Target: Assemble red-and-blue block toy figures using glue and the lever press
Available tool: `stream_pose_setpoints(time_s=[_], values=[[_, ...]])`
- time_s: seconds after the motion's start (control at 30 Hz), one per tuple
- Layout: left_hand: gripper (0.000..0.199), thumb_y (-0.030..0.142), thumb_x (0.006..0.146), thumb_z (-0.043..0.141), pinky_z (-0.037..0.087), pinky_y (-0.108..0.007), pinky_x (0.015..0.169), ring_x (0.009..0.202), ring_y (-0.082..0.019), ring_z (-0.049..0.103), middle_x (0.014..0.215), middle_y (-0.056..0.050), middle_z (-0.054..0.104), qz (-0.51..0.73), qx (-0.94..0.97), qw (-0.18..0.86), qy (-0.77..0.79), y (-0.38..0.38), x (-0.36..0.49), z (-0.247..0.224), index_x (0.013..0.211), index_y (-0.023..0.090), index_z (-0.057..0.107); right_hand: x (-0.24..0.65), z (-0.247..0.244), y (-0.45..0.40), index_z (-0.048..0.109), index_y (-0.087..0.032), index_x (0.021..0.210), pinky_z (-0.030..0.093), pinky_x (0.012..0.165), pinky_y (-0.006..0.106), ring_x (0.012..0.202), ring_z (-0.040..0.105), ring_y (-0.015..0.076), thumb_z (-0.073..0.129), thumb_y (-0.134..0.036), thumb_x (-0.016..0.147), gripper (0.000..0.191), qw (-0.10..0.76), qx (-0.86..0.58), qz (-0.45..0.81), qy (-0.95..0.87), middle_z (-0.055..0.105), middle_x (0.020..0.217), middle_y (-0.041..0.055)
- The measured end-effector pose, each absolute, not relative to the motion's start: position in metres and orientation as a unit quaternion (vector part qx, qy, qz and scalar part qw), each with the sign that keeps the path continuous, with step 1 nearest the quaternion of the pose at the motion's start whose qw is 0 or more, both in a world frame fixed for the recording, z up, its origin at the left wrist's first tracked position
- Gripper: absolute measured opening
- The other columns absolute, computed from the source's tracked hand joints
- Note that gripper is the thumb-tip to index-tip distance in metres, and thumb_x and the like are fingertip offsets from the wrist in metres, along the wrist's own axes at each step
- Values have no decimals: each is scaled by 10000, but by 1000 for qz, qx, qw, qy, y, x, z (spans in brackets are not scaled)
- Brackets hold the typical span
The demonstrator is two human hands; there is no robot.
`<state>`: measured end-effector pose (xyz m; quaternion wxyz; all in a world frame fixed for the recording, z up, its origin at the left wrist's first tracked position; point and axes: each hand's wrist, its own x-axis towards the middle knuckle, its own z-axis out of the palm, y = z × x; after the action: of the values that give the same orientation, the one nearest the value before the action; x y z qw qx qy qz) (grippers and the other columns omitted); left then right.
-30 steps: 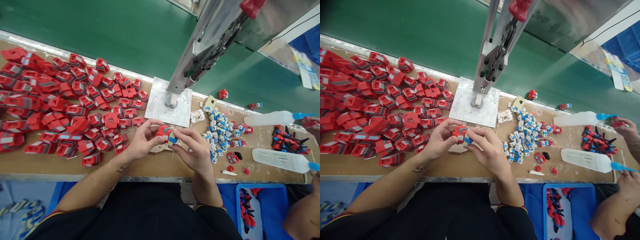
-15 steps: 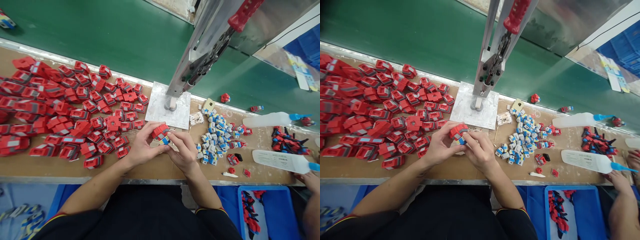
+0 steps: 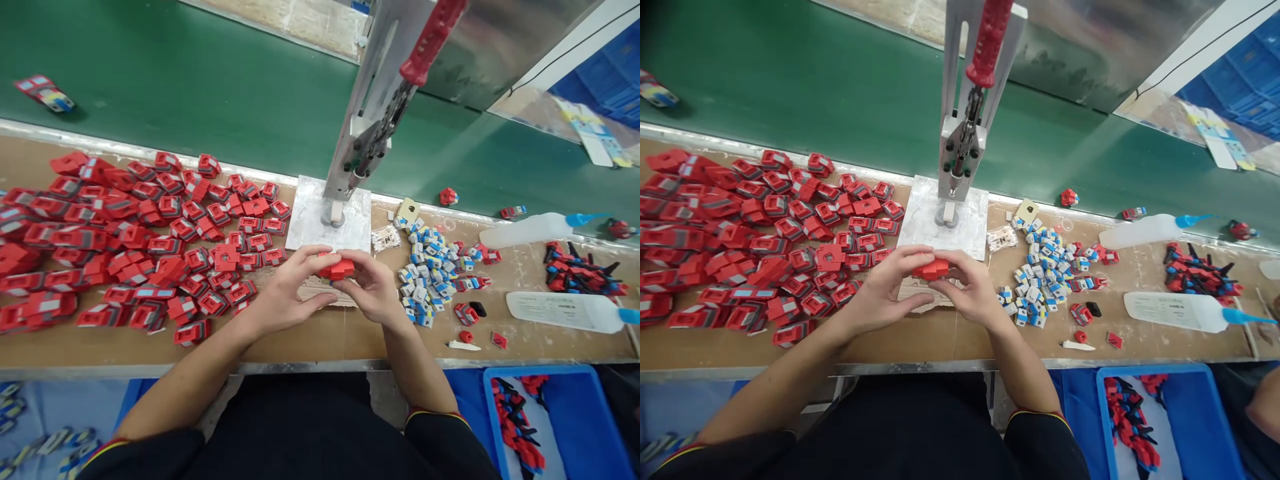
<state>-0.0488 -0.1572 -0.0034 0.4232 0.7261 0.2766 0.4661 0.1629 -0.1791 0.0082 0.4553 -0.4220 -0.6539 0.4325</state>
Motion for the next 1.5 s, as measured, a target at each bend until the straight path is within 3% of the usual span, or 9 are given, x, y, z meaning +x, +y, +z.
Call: stream_pose_setpoints(time_s=[0.27,0.47,0.57,0.7,0.8,0.93,1.13,1.33,1.5], values=[[447,248,874,840,728,-416,922,982,-239,829,1274,-108,770,467,626,529,332,-108,-33,9,1299,216,708,165,-7,-127,684,-280,1266,714,894,361,1080,800,211,871,-464,880,466,547,-428,352,-628,792,1211,62],[627,281,816,874,688,-430,1052,1272,-290,758,1472,-120,691,525,581,551,288,-116,-12,2,1389,263,620,152,-1,-133,636,-277,1198,698,890,421,980,766,217,822,-337,927,334,563,-499,173,-636,771,1073,42],[680,332,789,922,690,-393,1000,1200,-265,776,1376,-106,732,541,548,566,296,-115,-3,-1,1389,271,609,145,-2,-136,645,-263,1153,684,935,464,1009,748,242,753,-255,952,228,525,-494,104,-685,764,1088,71],[507,320,794,916,669,-387,999,1062,-219,791,1148,-63,776,549,520,555,347,-97,-4,-7,1213,235,642,144,-8,-136,623,-272,1282,690,1001,460,1166,722,247,661,-181,949,347,488,-456,153,-729,732,1236,97],[487,269,819,877,676,-380,916,1016,-221,803,1135,-60,781,533,520,563,358,-73,-14,-15,1210,251,588,160,-5,-124,568,-295,1391,708,928,414,1119,713,220,636,-219,963,439,527,-445,187,-700,689,1262,84],[501,137,773,861,668,-398,957,1017,-215,797,1094,-34,778,502,564,535,379,-33,-28,-18,1168,250,575,199,27,-79,565,-333,1400,674,911,430,1113,694,229,646,-269,986,427,597,-463,111,-646,650,1296,76],[515,86,724,866,650,-451,1069,1071,-238,787,1143,-62,796,415,655,505,380,2,-21,-12,1197,188,690,203,116,-19,495,-359,1491,628,994,388,1318,629,245,760,-486,972,597,555,-463,67,-688,642,1480,64],[536,152,748,879,634,-483,1103,1100,-269,796,1183,-99,821,388,700,450,395,0,-3,-24,1256,171,708,174,153,-11,518,-365,1366,647,987,332,1138,725,187,676,-422,999,404,583,-382,110,-708,767,1297,7],[483,208,755,878,570,-529,1177,1207,-303,754,1236,-120,805,386,712,432,397,-1,4,-34,1212,173,724,176,143,-24,509,-360,1390,660,903,348,1109,756,207,733,-462,960,495,587,-361,70,-721,755,1197,1]])
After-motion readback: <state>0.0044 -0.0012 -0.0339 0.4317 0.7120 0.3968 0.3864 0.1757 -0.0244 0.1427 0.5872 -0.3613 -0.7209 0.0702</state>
